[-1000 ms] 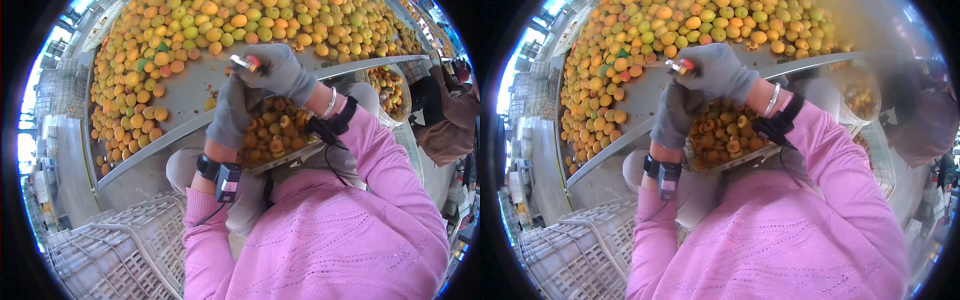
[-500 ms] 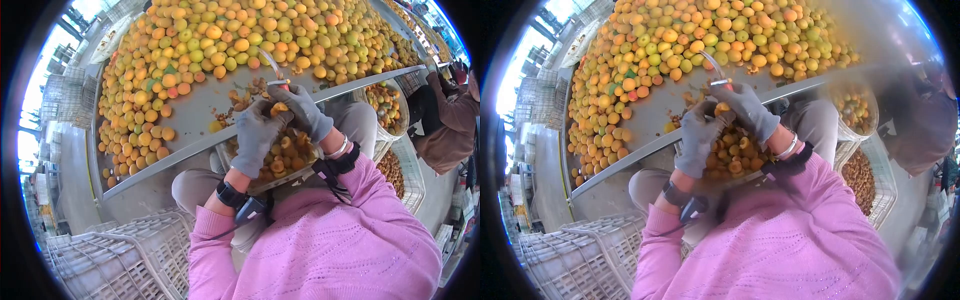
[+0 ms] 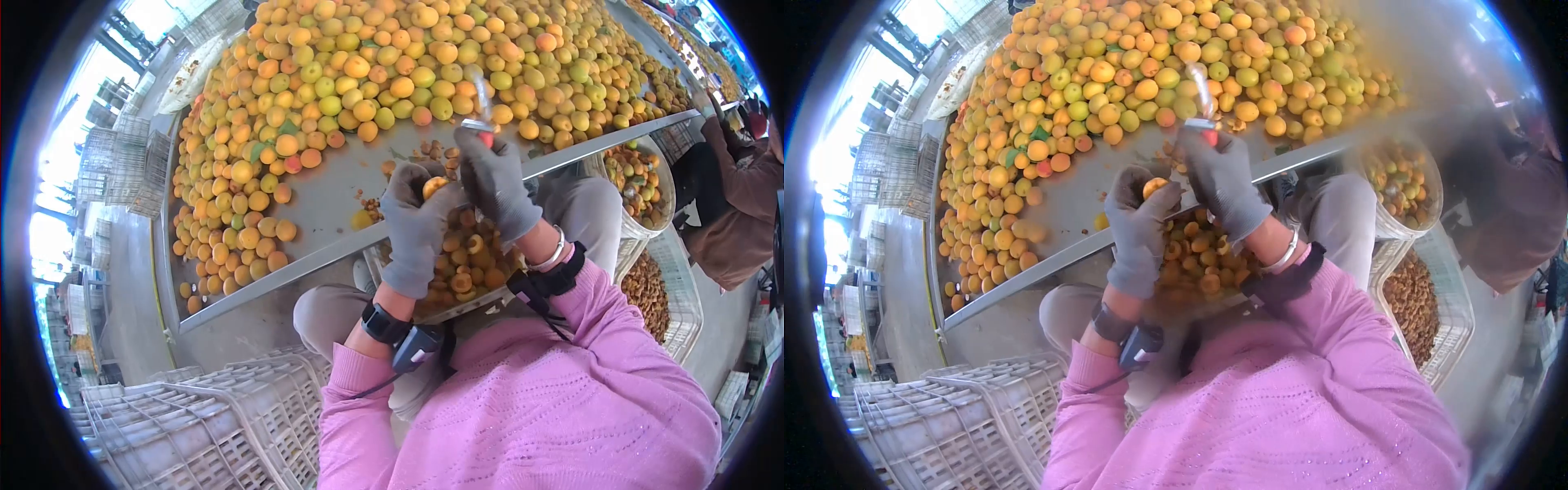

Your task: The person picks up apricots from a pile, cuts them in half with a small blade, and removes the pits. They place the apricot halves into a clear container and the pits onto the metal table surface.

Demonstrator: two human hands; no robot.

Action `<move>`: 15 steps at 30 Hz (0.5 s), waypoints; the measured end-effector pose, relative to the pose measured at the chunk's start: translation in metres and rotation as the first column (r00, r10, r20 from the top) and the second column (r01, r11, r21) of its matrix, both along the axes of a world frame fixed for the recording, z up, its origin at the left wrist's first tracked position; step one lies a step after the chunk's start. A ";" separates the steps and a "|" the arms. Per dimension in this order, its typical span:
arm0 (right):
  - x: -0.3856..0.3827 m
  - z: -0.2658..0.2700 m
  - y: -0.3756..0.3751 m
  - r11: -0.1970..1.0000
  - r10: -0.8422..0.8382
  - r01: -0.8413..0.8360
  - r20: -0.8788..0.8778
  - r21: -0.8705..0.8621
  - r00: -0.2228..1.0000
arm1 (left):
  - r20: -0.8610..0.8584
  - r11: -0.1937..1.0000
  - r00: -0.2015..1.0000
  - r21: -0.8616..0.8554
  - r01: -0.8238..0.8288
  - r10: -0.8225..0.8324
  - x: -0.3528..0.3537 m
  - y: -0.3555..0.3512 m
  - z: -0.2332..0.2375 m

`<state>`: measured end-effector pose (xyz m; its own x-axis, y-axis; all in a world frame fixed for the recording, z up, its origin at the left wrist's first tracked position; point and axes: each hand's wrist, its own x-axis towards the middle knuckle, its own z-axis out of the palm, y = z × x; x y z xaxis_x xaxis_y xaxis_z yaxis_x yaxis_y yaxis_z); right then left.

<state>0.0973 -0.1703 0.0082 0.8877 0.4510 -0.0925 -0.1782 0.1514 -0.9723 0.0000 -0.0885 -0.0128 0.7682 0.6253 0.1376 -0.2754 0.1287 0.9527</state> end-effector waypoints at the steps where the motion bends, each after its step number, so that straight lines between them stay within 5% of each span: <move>1: 0.003 0.010 0.003 0.992 0.014 -0.007 -0.061 0.124 0.998 | -0.054 0.983 0.996 -0.176 0.058 -0.069 0.000 0.009 -0.003; 6: 0.000 0.050 0.028 0.921 -0.012 0.019 -0.021 0.390 1.000 | 0.099 0.857 0.970 -0.455 0.241 -0.220 0.002 0.016 0.000; 11: -0.002 0.050 0.043 0.931 -0.050 0.026 0.057 0.364 0.997 | 0.190 0.653 0.963 -0.708 0.268 -0.190 -0.001 0.017 0.008; 12: -0.003 0.051 0.042 0.930 -0.050 0.022 0.067 0.366 0.997 | 0.016 0.955 0.979 -0.221 0.200 -0.201 -0.004 0.021 0.002; 13: -0.004 0.053 0.042 0.930 -0.051 0.020 0.076 0.366 0.996 | -0.137 0.923 0.984 0.352 0.153 -0.111 -0.005 0.023 0.002; 14: -0.003 0.055 0.041 0.930 -0.050 0.018 0.077 0.366 0.996 | -0.136 0.924 0.985 0.352 0.151 -0.110 -0.004 0.023 0.002; 15: -0.001 0.057 0.041 0.928 -0.038 0.004 0.082 0.372 0.996 | -0.065 0.977 0.975 -0.041 0.210 -0.212 -0.003 0.023 0.002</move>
<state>0.0962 -0.1296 0.0654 0.8944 0.4195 0.1548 -0.0893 0.5067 -0.8575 -0.0028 -0.0659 -0.0108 0.8902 0.4513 0.0620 -0.1731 0.2092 0.9624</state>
